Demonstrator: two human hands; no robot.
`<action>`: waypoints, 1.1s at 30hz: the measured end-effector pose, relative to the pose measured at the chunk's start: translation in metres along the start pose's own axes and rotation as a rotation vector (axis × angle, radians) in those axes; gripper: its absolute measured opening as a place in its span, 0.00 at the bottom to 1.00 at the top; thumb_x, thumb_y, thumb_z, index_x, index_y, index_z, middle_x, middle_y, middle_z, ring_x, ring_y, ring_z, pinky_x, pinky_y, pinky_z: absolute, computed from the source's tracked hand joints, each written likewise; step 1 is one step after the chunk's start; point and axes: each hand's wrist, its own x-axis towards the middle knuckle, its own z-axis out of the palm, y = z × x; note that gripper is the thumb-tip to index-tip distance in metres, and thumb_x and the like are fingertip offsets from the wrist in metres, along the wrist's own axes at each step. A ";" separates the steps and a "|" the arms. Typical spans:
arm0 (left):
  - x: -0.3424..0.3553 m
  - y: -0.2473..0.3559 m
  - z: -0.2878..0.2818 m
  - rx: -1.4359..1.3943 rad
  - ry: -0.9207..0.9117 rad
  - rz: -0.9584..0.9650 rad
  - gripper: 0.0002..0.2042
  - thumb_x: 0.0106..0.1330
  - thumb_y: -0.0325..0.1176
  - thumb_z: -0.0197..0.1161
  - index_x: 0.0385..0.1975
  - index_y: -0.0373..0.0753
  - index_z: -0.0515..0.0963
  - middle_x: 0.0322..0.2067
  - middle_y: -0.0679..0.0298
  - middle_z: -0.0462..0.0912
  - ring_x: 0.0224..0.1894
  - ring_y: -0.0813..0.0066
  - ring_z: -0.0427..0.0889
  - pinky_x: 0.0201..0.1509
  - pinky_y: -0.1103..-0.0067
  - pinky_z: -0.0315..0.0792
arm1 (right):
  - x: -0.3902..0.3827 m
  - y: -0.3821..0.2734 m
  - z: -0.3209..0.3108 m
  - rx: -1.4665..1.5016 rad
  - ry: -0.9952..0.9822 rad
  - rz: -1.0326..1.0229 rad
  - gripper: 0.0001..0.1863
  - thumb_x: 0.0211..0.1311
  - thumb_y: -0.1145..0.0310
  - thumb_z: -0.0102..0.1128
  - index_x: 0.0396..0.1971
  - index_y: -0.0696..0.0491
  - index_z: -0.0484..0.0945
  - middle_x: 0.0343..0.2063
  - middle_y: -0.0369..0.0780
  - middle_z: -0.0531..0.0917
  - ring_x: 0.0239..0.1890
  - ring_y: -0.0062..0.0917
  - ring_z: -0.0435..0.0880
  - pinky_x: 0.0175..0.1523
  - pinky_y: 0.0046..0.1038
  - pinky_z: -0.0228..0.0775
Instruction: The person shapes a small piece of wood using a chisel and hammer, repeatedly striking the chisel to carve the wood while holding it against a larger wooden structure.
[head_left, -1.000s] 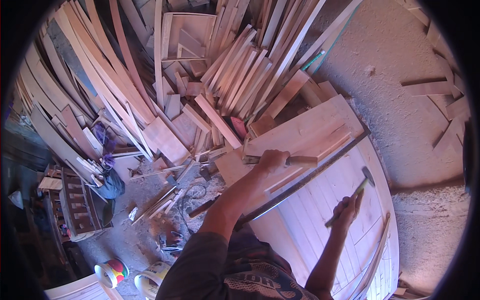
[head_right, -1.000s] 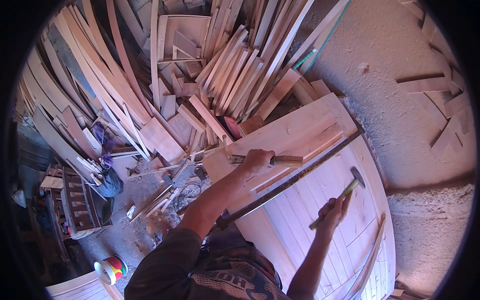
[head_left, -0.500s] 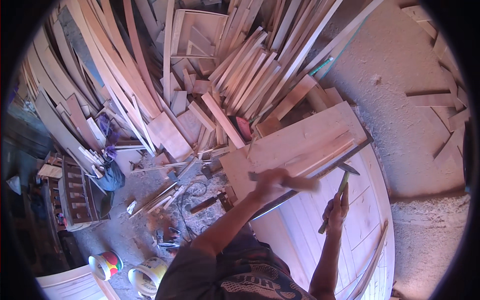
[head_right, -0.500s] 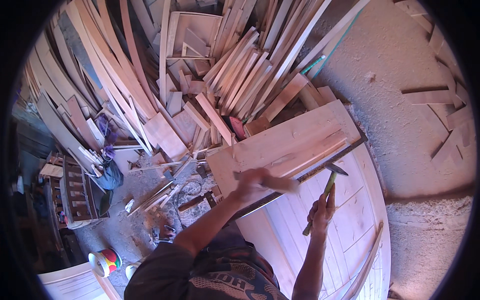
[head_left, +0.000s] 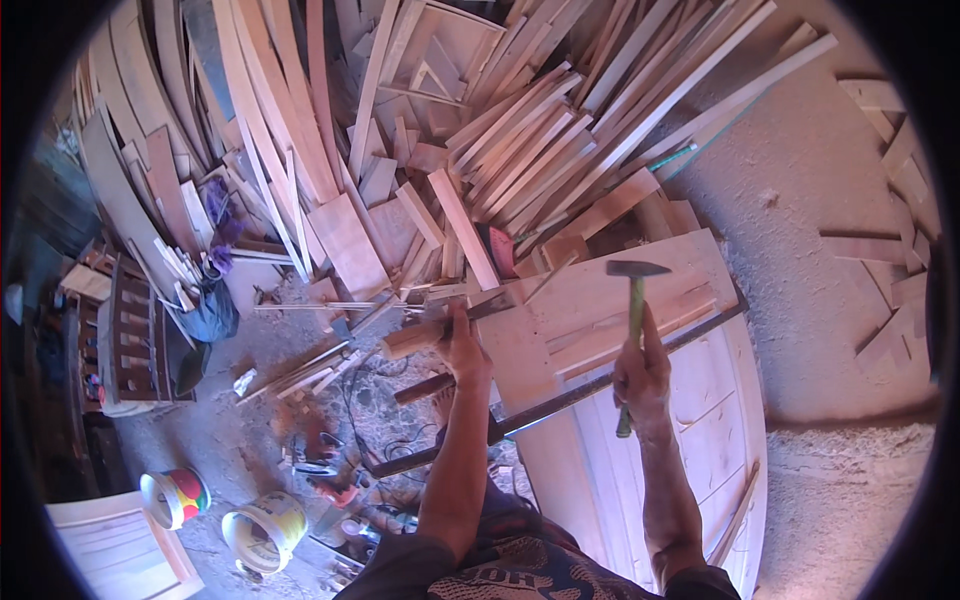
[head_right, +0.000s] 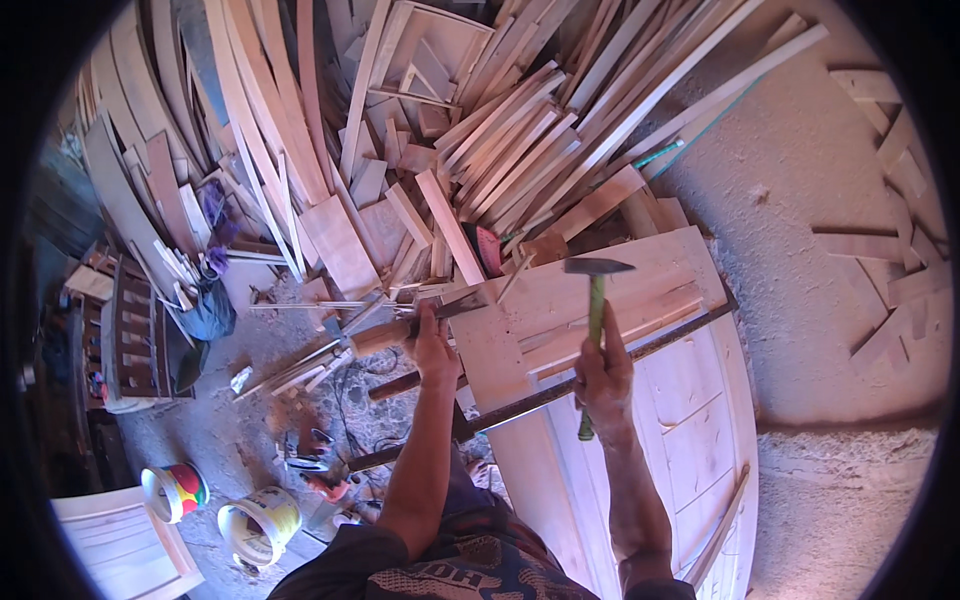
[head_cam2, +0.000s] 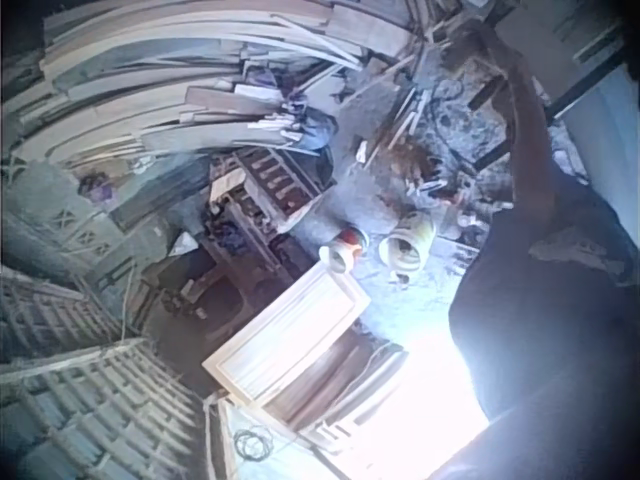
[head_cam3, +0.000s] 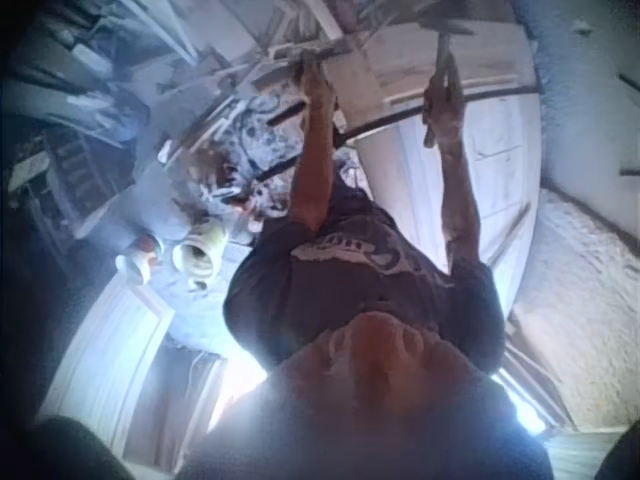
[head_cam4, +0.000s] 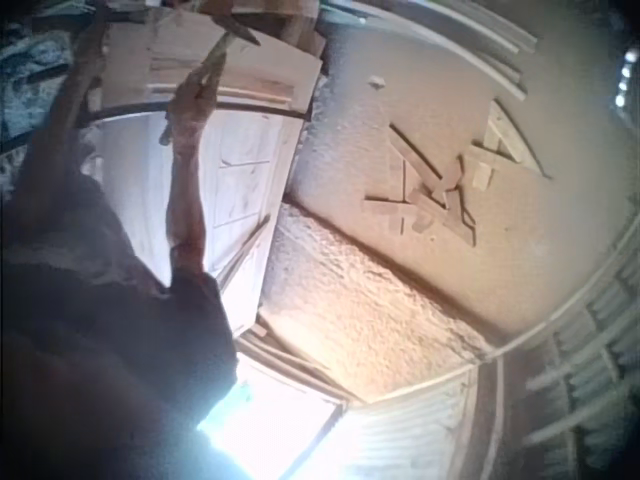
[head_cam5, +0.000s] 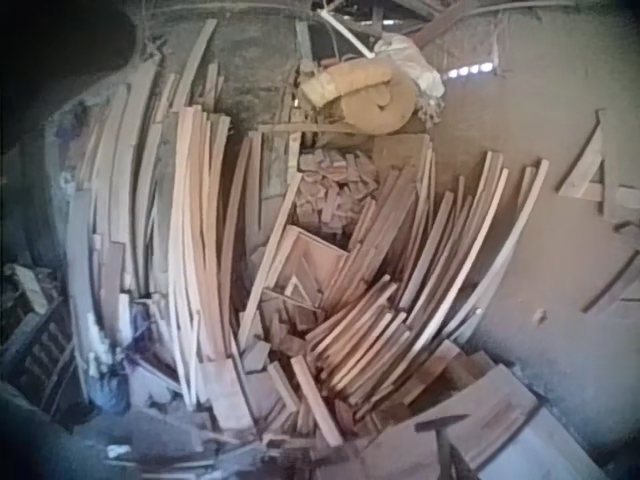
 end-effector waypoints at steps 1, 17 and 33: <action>-0.003 -0.006 -0.004 -0.012 -0.030 -0.008 0.14 0.65 0.22 0.66 0.46 0.44 0.72 0.41 0.66 0.81 0.43 0.76 0.81 0.49 0.76 0.78 | 0.003 -0.007 0.010 -0.055 -0.032 -0.009 0.31 0.75 0.72 0.45 0.75 0.52 0.50 0.15 0.28 0.65 0.14 0.11 0.62 0.17 0.16 0.57; -0.017 -0.052 -0.040 0.197 0.017 0.185 0.11 0.65 0.29 0.67 0.45 0.40 0.75 0.39 0.69 0.80 0.40 0.81 0.79 0.41 0.80 0.74 | 0.047 -0.119 0.182 -1.673 -1.185 -1.104 0.33 0.68 0.71 0.56 0.69 0.30 0.62 0.36 0.40 0.78 0.27 0.22 0.82 0.24 0.28 0.80; 0.106 0.018 -0.003 0.444 -0.457 -0.330 0.11 0.65 0.29 0.66 0.43 0.39 0.72 0.40 0.63 0.82 0.46 0.73 0.83 0.48 0.71 0.80 | 0.154 -0.142 0.250 -1.572 -0.945 -1.046 0.32 0.67 0.75 0.56 0.67 0.32 0.67 0.26 0.38 0.78 0.27 0.26 0.80 0.36 0.29 0.82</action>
